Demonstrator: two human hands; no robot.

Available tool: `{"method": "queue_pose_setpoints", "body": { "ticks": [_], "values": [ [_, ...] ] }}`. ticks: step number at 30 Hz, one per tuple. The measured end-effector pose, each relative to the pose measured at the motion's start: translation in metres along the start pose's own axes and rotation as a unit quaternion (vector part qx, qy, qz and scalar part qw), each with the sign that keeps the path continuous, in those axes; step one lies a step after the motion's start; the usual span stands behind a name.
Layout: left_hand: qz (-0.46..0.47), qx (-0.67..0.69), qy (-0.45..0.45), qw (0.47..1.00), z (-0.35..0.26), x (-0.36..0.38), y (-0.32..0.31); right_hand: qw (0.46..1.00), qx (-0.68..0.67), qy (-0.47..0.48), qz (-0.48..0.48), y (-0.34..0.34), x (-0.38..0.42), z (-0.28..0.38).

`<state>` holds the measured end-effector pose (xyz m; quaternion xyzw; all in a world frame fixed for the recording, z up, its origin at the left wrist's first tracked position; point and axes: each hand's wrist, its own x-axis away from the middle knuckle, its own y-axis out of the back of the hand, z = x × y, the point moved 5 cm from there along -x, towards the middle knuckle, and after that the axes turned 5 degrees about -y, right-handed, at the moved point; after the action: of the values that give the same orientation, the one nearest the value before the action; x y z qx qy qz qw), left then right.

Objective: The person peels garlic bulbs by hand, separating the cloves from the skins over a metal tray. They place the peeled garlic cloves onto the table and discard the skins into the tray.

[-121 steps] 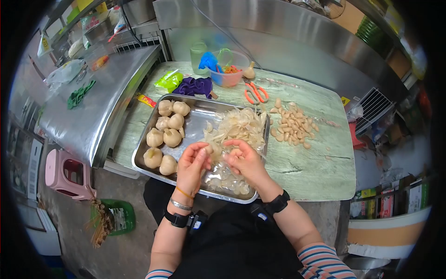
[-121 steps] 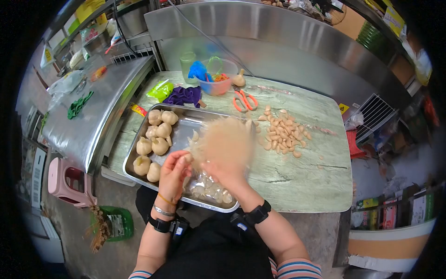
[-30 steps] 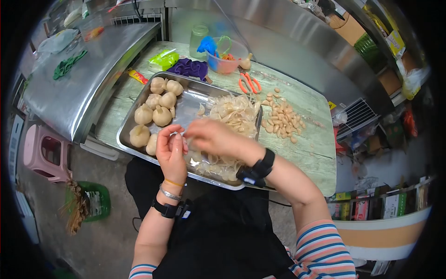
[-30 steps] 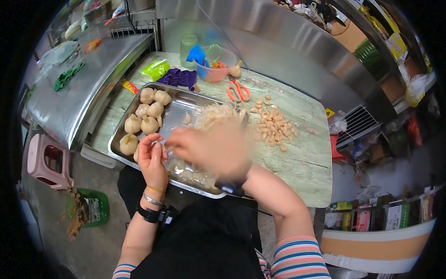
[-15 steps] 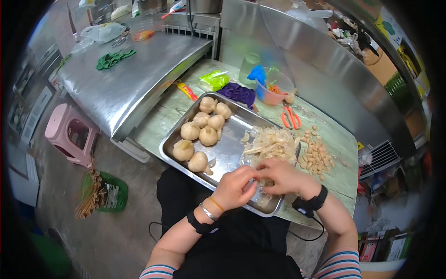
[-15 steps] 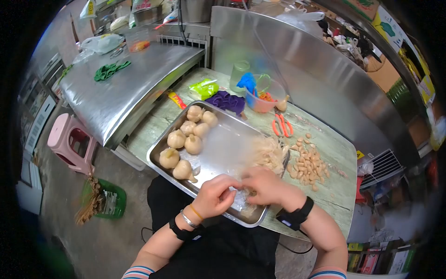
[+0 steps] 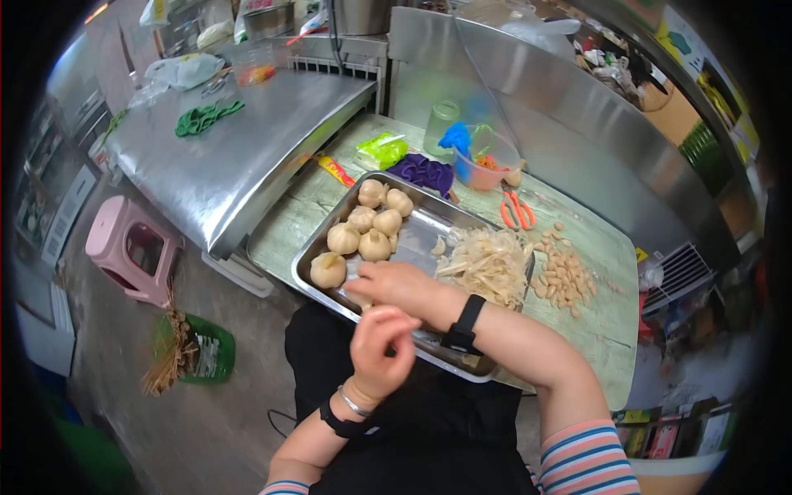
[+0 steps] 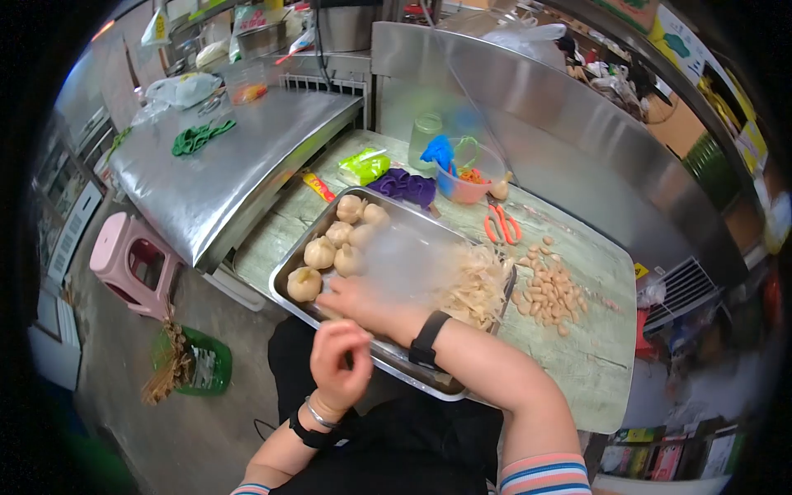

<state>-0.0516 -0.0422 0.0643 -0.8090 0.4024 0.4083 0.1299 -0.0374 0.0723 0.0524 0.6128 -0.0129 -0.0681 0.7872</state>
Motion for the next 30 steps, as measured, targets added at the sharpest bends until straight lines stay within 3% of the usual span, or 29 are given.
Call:
{"method": "queue_pose_setpoints", "body": {
  "ticks": [2, 3, 4, 5, 6, 7, 8, 10, 11, 12, 14, 17, 20, 24, 26, 30],
  "values": [
    [-0.016, 0.030, 0.102, 0.994, 0.024, 0.001, 0.006, 0.985, -0.137, -0.104, -0.019, -0.020, 0.017, -0.032],
    [-0.020, 0.019, 0.123, 0.992, 0.032, -0.005, 0.008, 0.979, -0.140, -0.094, -0.115, -0.023, 0.038, -0.045],
    [-0.024, 0.009, 0.144, 0.989, 0.041, -0.012, 0.008, 0.978, -0.136, -0.104, -0.116, -0.011, 0.053, -0.043],
    [0.008, -0.020, 0.116, 0.993, 0.046, -0.020, 0.003, 0.919, -0.312, -0.231, -0.066, -0.008, 0.072, -0.052],
    [0.040, -0.049, 0.087, 0.994, 0.051, -0.025, -0.004, 0.810, -0.474, -0.346, -0.017, -0.012, 0.091, -0.056],
    [0.071, -0.031, 0.135, 0.988, 0.059, -0.025, -0.014, 0.768, -0.524, -0.365, -0.054, -0.017, 0.103, -0.063],
    [0.076, -0.021, 0.133, 0.988, 0.056, -0.026, -0.024, 0.765, -0.520, -0.374, -0.061, -0.023, 0.112, -0.064],
    [0.210, 0.000, 0.154, 0.965, 0.050, -0.025, -0.052, 0.712, -0.597, -0.331, -0.163, -0.024, 0.118, -0.060],
    [0.210, -0.021, 0.130, 0.969, 0.054, -0.020, -0.059, 0.734, -0.555, -0.321, -0.225, -0.017, 0.123, -0.052],
    [0.213, -0.025, 0.129, 0.968, 0.061, -0.016, -0.062, 0.731, -0.559, -0.318, -0.227, -0.028, 0.124, -0.054],
    [0.216, -0.032, 0.134, 0.967, 0.076, -0.007, -0.063, 0.852, -0.288, -0.286, -0.331, -0.034, 0.127, -0.059],
    [0.237, -0.046, 0.145, 0.960, 0.086, -0.004, -0.062, 0.816, -0.364, -0.350, -0.282, -0.038, 0.126, -0.057],
    [0.261, -0.095, 0.102, 0.955, 0.074, -0.010, -0.067, 0.833, -0.333, -0.368, -0.242, -0.036, 0.130, -0.055],
    [0.258, -0.172, 0.013, 0.950, 0.058, -0.012, -0.074, 0.831, -0.311, -0.369, -0.276, -0.036, 0.132, -0.052],
    [0.265, -0.184, -0.009, 0.946, 0.055, -0.012, -0.077, 0.831, -0.284, -0.332, -0.344, -0.028, 0.132, -0.050],
    [0.274, -0.211, -0.056, 0.936, 0.046, -0.015, -0.078, 0.831, -0.283, -0.334, -0.344, -0.037, 0.131, -0.056]
  ]
}}
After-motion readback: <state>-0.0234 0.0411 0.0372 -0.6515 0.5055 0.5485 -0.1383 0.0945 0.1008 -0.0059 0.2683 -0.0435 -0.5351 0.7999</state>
